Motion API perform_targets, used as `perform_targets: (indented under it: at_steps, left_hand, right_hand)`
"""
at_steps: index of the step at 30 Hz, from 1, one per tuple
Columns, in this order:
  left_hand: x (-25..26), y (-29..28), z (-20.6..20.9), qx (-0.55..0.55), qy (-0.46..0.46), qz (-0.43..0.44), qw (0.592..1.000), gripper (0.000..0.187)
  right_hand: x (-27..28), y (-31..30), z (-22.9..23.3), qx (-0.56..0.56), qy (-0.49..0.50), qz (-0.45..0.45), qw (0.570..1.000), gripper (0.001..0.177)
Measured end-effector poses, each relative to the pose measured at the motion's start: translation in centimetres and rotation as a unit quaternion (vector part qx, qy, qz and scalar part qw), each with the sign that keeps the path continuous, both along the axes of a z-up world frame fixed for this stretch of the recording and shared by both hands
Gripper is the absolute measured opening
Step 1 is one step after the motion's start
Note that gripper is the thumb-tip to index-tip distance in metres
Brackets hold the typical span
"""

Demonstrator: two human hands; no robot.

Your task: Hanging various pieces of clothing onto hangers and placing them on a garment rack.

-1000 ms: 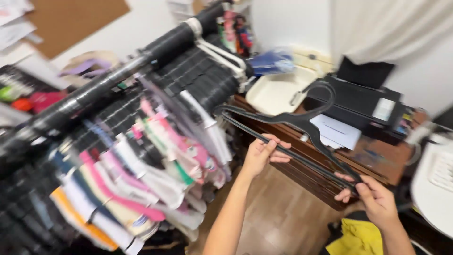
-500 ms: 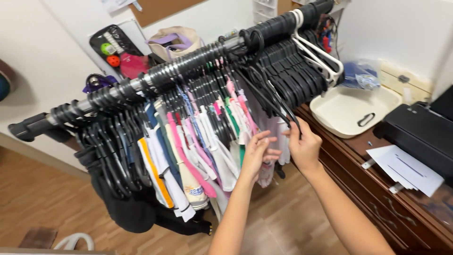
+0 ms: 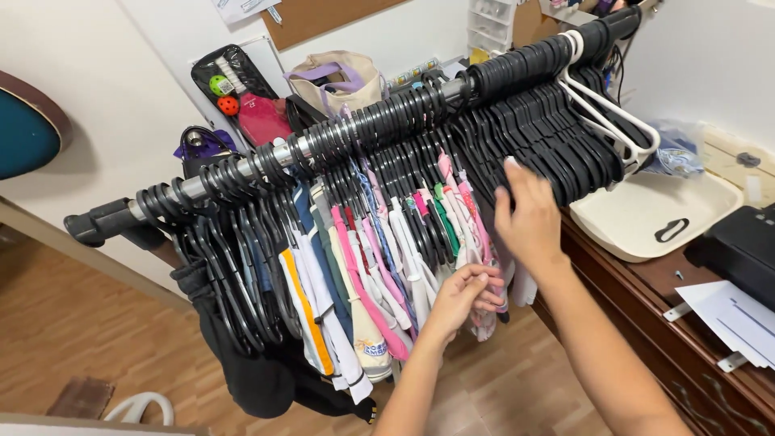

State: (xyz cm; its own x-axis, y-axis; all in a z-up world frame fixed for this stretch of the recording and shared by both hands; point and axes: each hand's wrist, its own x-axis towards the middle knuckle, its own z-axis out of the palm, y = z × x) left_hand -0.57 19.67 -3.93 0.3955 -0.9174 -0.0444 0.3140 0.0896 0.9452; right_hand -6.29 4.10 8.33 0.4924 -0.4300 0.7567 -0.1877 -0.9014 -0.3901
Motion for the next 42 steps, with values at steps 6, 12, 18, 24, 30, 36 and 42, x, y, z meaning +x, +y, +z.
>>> perform_targets:
  at_steps: [6,12,18,24,30,36,42]
  left_hand:
    - [1.0,-0.2,-1.6,-0.028,-0.02,-0.024,0.999,0.029]
    - [2.8,1.1,-2.3,-0.017,-0.025,0.028,0.999,0.031]
    - [1.9,0.0,-2.9,-0.01,-0.089,0.123,0.988,0.034]
    - [0.1,-1.0,1.2,0.146,-0.426,0.313,0.836,0.053]
    - [2.6,-2.0,-3.7,0.089,-0.393,0.334,0.852,0.023]
    - [2.6,-1.4,-3.2,0.093,-0.403,0.346,0.842,0.021]
    - [2.5,-1.6,-3.5,0.086,-0.432,0.359,0.823,0.021]
  right_hand:
    - [9.4,-8.5,4.2,-0.057,0.012,0.118,0.991,0.066]
    - [11.4,-9.3,4.3,-0.098,0.11,0.061,0.987,0.069]
    - [6.8,-1.8,-1.3,0.071,-0.044,0.109,0.991,0.024]
    - [7.5,-5.8,-8.2,0.352,0.042,0.168,0.92,0.038]
    - [6.2,-3.3,-4.3,0.141,0.181,-0.007,0.973,0.033]
    - [5.7,-2.6,-5.9,0.101,0.006,-0.021,0.995,0.023]
    - [0.7,-0.1,-3.3,0.074,-0.029,-0.012,0.997,0.019]
